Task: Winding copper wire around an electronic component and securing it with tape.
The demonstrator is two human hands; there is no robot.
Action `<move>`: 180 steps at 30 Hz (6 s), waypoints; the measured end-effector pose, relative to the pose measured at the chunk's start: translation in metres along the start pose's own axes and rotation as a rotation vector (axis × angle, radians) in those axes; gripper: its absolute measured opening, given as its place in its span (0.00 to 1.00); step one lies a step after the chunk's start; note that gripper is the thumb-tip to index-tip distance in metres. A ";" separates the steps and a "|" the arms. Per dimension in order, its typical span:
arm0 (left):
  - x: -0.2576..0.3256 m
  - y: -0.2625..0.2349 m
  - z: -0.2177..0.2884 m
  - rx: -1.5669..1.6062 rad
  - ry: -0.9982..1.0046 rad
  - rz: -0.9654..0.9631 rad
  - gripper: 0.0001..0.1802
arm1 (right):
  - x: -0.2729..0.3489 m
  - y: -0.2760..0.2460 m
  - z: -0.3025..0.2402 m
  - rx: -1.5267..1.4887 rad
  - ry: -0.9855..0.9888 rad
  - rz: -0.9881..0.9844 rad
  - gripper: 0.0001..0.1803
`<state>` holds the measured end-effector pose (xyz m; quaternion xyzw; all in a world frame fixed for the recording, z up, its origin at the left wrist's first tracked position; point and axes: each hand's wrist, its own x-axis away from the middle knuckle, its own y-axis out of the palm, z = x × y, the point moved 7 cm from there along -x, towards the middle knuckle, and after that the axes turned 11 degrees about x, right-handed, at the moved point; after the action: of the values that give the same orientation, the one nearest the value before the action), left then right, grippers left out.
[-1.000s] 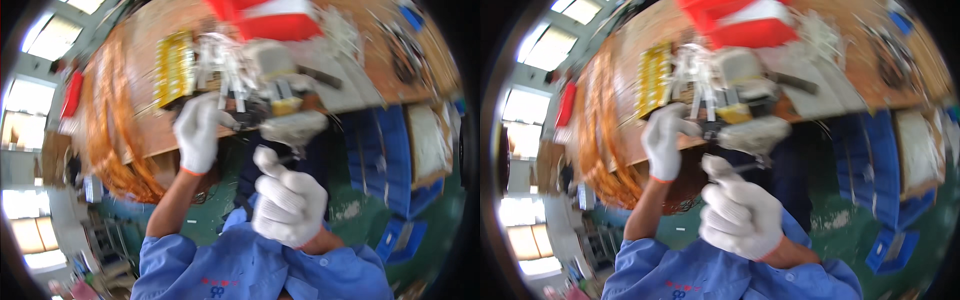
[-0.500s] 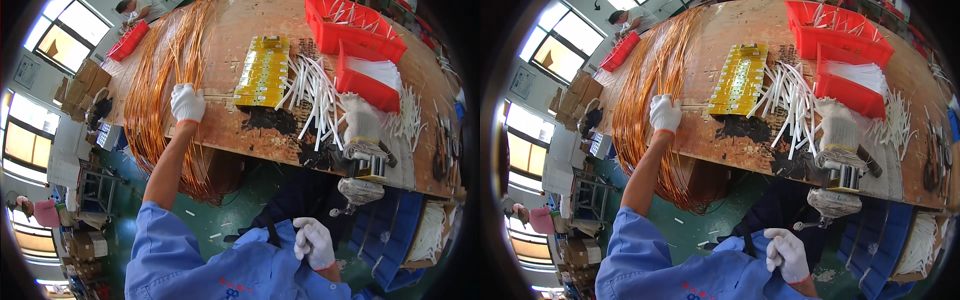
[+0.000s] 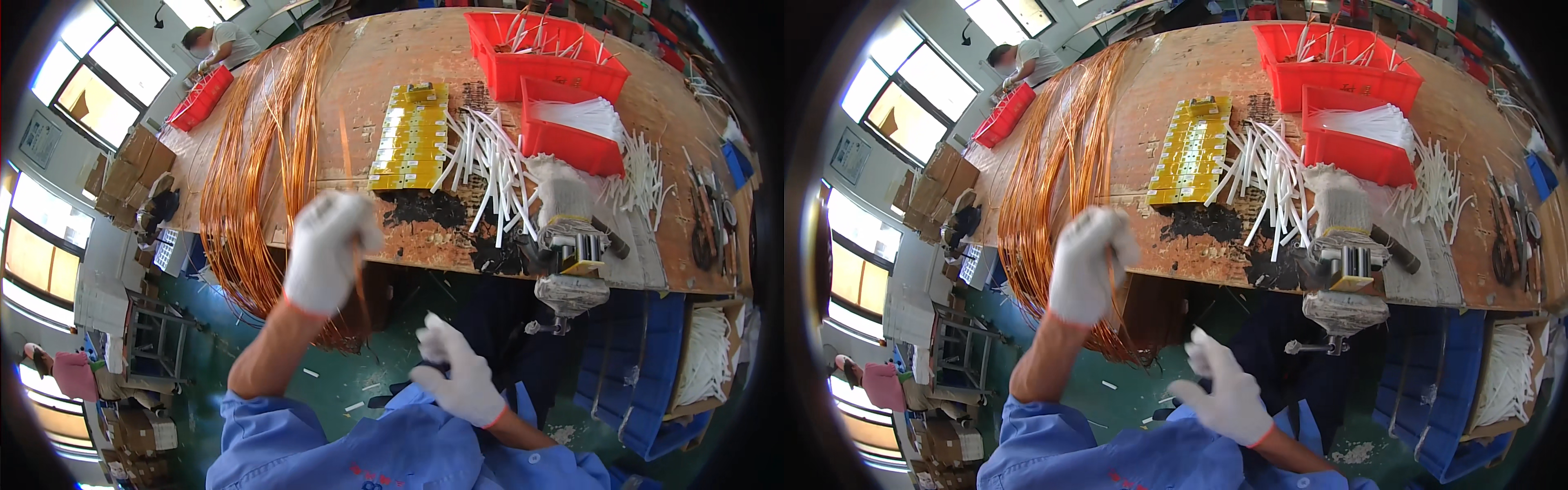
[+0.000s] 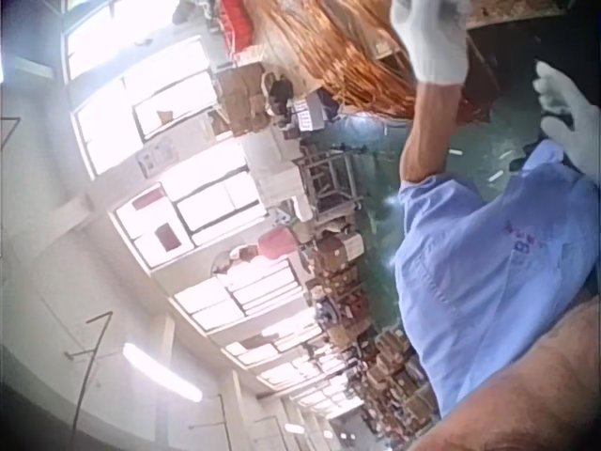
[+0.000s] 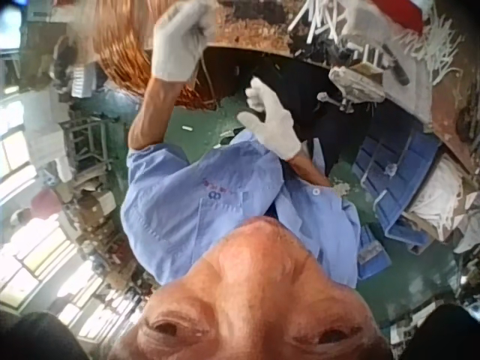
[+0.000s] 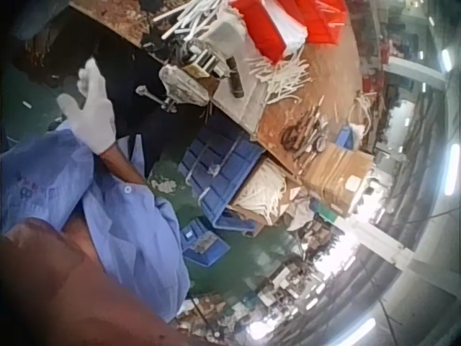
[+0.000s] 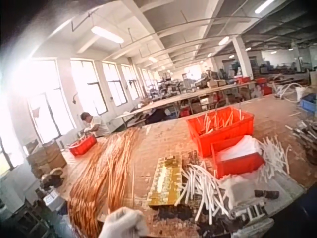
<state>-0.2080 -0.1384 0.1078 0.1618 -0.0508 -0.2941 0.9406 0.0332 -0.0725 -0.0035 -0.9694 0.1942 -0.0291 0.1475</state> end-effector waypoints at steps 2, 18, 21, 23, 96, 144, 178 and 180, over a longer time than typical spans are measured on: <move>0.056 0.041 0.000 0.023 -0.108 -0.093 0.13 | -0.006 0.017 -0.038 -0.207 -0.234 -0.104 0.48; -0.064 0.049 -0.033 0.726 -0.226 -0.087 0.10 | 0.558 -0.264 0.202 0.311 1.154 0.134 0.17; -0.078 -0.041 -0.058 0.744 -0.167 0.144 0.09 | 0.733 -0.301 0.272 1.333 1.105 -1.149 0.27; -0.071 -0.003 -0.047 0.669 -0.139 0.022 0.10 | 0.719 -0.278 0.264 1.220 1.425 -0.664 0.29; 0.113 0.120 -0.105 -0.833 0.098 -0.999 0.07 | 0.045 -0.112 -0.017 0.738 -0.423 0.269 0.19; 0.133 0.134 -0.106 -0.161 -1.217 -0.443 0.16 | 0.068 -0.134 -0.038 0.832 -0.466 0.403 0.19; 0.133 0.137 -0.114 -0.037 -1.164 -0.437 0.09 | 0.066 -0.132 -0.037 0.852 -0.523 0.425 0.20; 0.127 0.138 -0.109 -0.180 -1.056 -0.488 0.08 | 0.063 -0.136 -0.040 0.752 -0.494 0.426 0.19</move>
<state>-0.0084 -0.0739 0.0509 -0.0802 -0.4485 -0.5461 0.7030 0.1372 0.0123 0.0753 -0.7657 0.3231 0.1640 0.5313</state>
